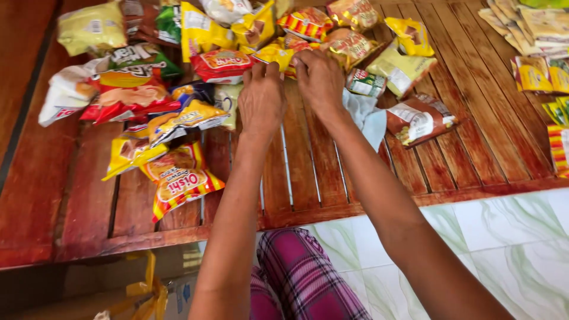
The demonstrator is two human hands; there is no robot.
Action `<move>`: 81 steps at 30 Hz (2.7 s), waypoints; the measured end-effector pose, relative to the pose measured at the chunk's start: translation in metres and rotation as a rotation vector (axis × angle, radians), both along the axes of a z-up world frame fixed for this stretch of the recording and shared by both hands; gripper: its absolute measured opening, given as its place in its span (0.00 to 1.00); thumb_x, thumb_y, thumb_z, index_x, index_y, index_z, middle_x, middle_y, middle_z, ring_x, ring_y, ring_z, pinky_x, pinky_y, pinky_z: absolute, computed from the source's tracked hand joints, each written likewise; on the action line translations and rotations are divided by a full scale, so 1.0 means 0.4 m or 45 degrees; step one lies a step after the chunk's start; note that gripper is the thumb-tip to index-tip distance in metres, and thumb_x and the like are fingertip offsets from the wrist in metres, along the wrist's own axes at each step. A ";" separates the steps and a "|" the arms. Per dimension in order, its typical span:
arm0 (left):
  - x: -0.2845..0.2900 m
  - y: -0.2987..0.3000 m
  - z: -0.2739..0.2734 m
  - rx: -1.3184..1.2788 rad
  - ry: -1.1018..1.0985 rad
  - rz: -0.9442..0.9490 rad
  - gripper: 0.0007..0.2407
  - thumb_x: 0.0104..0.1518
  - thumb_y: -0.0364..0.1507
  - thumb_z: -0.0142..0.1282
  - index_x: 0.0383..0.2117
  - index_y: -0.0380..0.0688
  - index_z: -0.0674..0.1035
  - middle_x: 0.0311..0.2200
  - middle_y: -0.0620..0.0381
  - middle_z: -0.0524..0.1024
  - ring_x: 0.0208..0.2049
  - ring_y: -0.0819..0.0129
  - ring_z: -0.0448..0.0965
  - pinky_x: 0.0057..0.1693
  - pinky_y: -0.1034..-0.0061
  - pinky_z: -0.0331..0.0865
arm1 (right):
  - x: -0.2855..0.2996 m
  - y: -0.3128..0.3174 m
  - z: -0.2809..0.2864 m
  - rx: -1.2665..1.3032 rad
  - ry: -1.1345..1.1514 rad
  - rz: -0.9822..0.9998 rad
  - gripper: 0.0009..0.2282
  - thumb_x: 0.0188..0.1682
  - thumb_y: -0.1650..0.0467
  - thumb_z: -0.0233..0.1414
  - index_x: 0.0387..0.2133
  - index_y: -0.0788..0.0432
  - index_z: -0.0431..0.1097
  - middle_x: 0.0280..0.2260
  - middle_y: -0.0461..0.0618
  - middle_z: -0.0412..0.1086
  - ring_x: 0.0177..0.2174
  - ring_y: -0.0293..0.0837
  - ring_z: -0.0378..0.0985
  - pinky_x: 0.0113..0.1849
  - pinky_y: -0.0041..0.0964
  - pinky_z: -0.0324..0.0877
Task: Sort and clean various snack bags, then organize them into a cardboard box.
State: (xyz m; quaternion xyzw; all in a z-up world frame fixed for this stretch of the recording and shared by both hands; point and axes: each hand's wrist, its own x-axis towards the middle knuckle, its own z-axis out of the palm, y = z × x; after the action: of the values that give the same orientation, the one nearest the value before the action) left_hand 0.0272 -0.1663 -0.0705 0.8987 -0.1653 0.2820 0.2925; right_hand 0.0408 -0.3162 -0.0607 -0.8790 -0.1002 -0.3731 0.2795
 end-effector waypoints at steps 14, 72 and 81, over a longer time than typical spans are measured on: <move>-0.045 -0.184 -0.137 -0.059 0.348 -0.321 0.22 0.57 0.31 0.61 0.57 0.38 0.72 0.61 0.37 0.66 0.61 0.37 0.65 0.61 0.50 0.63 | -0.121 -0.545 -0.056 -0.360 0.472 -0.843 0.23 0.49 0.58 0.61 0.54 0.53 0.71 0.56 0.57 0.65 0.57 0.66 0.61 0.50 0.70 0.58; -0.038 0.123 -0.277 -1.255 1.079 -0.205 0.11 0.60 0.30 0.56 0.41 0.32 0.79 0.31 0.53 0.81 0.29 0.70 0.82 0.34 0.72 0.83 | -0.162 0.132 -0.162 -0.406 0.402 0.099 0.22 0.55 0.54 0.48 0.61 0.44 0.68 0.67 0.51 0.57 0.68 0.58 0.45 0.62 0.75 0.40; -0.044 0.124 -0.229 -1.187 1.095 -0.261 0.10 0.59 0.29 0.60 0.36 0.32 0.75 0.32 0.51 0.77 0.30 0.68 0.81 0.33 0.68 0.84 | -0.073 0.057 -0.213 -0.238 0.549 0.001 0.20 0.60 0.59 0.40 0.63 0.46 0.65 0.68 0.49 0.55 0.67 0.59 0.45 0.63 0.67 0.42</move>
State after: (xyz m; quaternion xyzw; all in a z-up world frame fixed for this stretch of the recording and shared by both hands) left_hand 0.0097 -0.1168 -0.1619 0.6896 0.0216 -0.0907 0.7182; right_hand 0.0115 -0.2933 -0.1460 -0.9604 -0.0725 -0.1658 0.2121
